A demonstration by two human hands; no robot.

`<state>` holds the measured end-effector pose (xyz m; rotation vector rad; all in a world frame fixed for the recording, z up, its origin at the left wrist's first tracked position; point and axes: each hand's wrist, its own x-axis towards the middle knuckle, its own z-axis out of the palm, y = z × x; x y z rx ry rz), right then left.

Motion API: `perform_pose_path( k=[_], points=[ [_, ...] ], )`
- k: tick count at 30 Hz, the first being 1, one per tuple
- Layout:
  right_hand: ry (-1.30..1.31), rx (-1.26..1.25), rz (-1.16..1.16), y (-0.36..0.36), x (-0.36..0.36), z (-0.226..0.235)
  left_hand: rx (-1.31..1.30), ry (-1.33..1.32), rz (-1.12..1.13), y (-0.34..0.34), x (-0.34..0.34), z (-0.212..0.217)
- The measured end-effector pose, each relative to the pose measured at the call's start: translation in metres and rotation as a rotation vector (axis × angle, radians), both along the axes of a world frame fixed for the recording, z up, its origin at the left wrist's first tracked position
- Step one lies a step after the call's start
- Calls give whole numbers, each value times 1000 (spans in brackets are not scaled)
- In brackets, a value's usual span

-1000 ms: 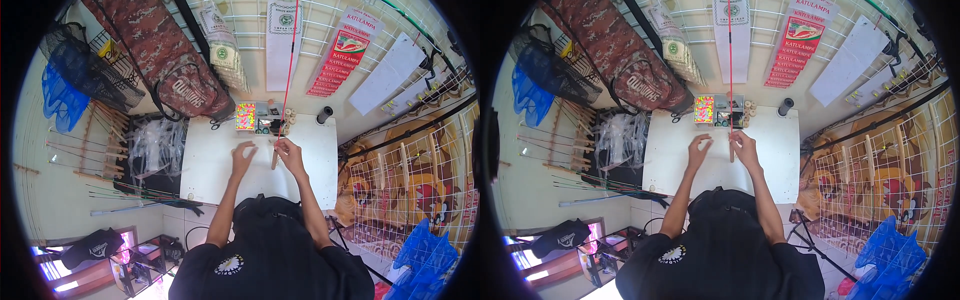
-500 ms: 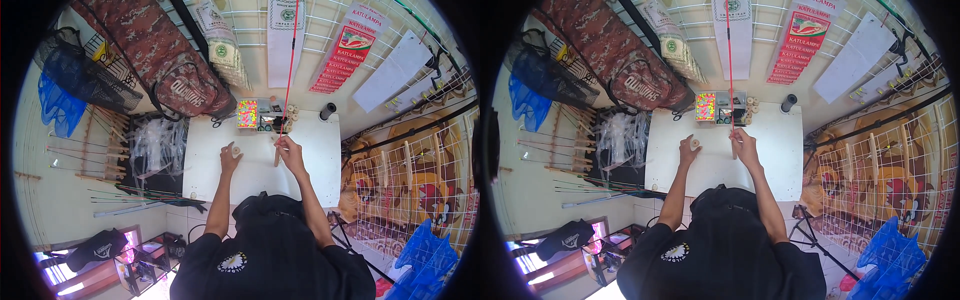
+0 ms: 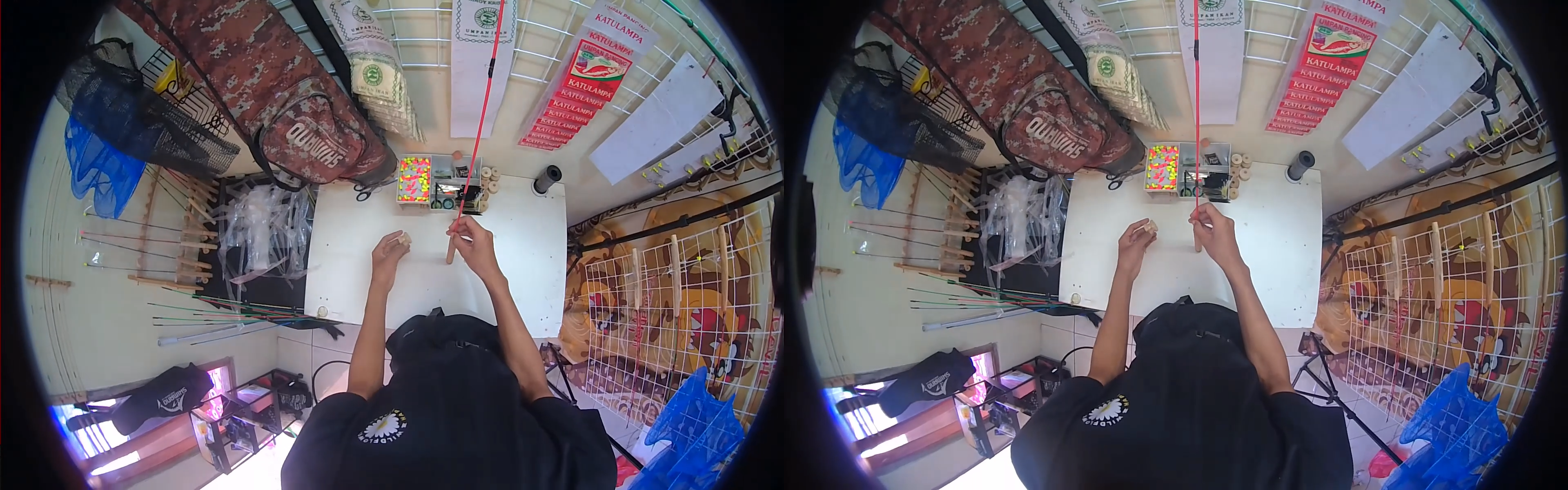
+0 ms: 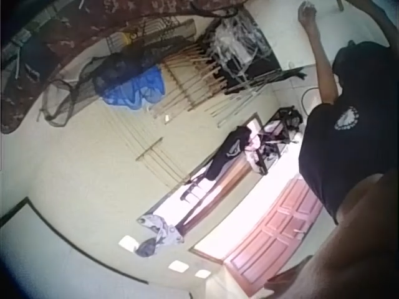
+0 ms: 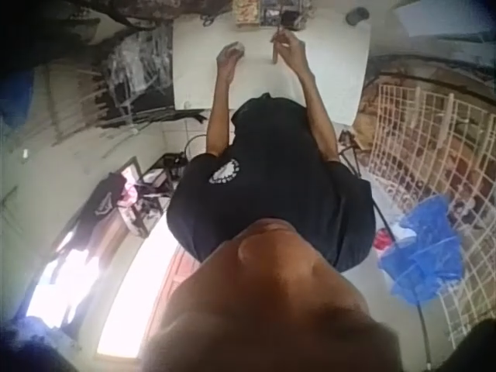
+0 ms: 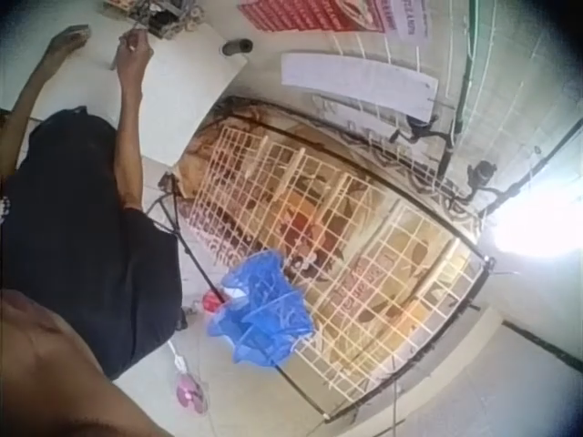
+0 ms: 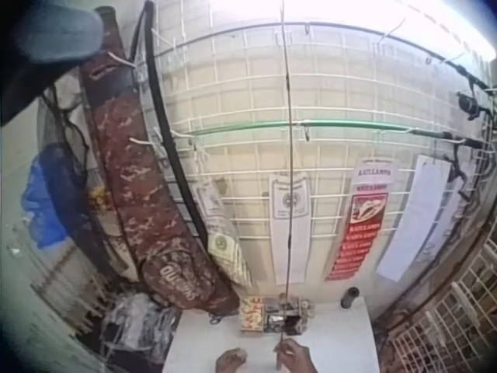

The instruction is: Assembling a multi-section fishing rod and attaching a float.

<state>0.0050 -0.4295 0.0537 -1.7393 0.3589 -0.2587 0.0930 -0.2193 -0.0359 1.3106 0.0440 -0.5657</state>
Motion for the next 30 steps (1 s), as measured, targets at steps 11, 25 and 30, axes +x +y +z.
perform_pose_path(
  k=[11, 25, 30],
  points=[
    [-16, -122, 1, 2, 2, 9, 80, -238, -21, 3, -38, 81],
    [-3, -215, -1, 3, 2, 15, 229, -555, 12, -1, -45, 141],
    [-29, -189, -85, 9, -2, 20, 228, -571, 2, 1, -42, 141]
  ],
)
